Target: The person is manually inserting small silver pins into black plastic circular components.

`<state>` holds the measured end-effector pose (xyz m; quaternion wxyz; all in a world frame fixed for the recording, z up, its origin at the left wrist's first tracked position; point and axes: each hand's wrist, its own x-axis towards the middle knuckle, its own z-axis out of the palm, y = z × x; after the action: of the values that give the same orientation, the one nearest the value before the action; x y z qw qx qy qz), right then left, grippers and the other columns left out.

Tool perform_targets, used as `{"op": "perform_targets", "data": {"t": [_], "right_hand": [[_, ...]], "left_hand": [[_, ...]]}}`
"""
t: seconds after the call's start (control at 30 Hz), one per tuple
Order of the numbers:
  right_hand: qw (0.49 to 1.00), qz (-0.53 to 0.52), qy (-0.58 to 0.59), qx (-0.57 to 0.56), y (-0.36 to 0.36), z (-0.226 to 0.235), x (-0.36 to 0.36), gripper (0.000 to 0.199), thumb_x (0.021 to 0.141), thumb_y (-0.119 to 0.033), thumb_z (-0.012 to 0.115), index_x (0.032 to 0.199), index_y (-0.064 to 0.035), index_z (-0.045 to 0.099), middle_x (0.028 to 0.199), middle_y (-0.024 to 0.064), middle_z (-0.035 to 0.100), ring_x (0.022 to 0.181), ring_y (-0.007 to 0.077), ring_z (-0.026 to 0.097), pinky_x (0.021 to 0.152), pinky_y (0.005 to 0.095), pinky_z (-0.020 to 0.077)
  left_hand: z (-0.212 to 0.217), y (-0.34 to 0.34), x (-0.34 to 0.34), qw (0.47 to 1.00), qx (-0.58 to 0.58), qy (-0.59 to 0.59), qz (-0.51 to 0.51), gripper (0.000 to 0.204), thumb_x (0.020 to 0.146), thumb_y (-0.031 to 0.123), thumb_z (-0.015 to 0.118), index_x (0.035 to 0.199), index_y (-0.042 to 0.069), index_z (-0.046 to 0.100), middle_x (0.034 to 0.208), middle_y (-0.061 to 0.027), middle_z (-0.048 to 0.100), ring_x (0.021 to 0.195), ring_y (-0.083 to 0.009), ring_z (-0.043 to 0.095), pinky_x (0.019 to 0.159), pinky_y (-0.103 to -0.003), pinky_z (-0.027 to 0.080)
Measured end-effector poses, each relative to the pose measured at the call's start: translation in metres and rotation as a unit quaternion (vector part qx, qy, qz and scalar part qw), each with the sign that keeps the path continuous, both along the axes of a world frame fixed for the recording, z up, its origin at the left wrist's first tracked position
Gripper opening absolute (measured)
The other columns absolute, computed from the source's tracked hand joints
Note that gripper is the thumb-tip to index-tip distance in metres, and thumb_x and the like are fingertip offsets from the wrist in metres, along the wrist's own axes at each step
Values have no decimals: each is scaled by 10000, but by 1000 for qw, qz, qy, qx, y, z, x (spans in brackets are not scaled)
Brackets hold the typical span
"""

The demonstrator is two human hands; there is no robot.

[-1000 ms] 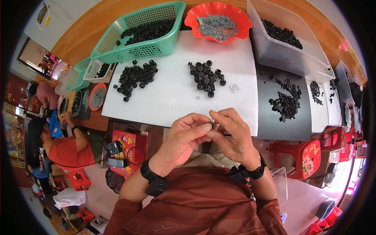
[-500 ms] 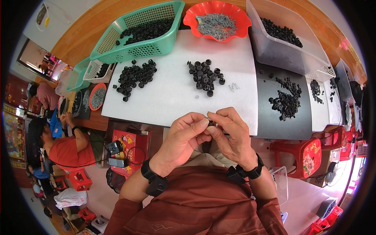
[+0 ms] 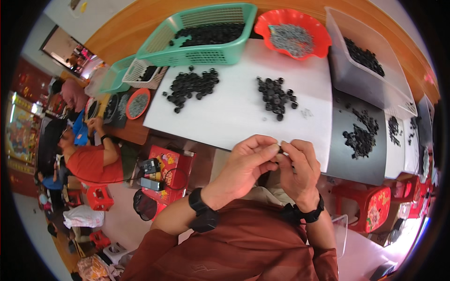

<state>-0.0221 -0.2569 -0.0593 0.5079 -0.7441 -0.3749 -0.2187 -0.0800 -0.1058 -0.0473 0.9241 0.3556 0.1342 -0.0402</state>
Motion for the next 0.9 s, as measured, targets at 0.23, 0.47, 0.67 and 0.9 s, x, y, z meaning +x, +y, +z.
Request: {"op": "perform_targets", "data": {"t": [0.23, 0.47, 0.67, 0.9], "right_hand": [[995, -18, -79, -58, 3, 0, 0, 366, 809, 40, 738, 1155, -26, 640, 980, 129, 600, 667, 251, 643, 520, 345, 516], [997, -7, -61, -40, 5, -1, -1, 244, 897, -4, 679, 1133, 12, 617, 969, 165, 591, 670, 259, 606, 547, 339, 500], [999, -1, 28, -17, -3, 0, -5, 215, 917, -15, 659, 1121, 20, 602, 981, 167, 586, 679, 225, 581, 592, 321, 486], [997, 18, 78, -13, 0, 0, -11, 200, 919, -2, 645, 1113, 26, 602, 979, 159, 588, 690, 221, 576, 619, 314, 485]], "left_hand": [[1, 0, -6, 999, -11, -33, 3, 139, 982, 75, 638, 1112, 30, 621, 1033, -46, 666, 917, -131, 675, 780, -264, 571], [12, 9, -12, 978, 192, -66, 44, 184, 955, 66, 673, 1127, 11, 637, 1033, -39, 682, 879, -84, 644, 767, -241, 547], [8, 103, -22, 559, 757, -54, 335, 265, 818, 94, 783, 1054, 19, 689, 912, -108, 702, 804, -208, 650, 772, -325, 520], [-5, 167, -26, 404, 871, 74, 268, 283, 846, 220, 752, 1049, 28, 706, 1065, -109, 684, 968, -329, 619, 867, -423, 494]]}}
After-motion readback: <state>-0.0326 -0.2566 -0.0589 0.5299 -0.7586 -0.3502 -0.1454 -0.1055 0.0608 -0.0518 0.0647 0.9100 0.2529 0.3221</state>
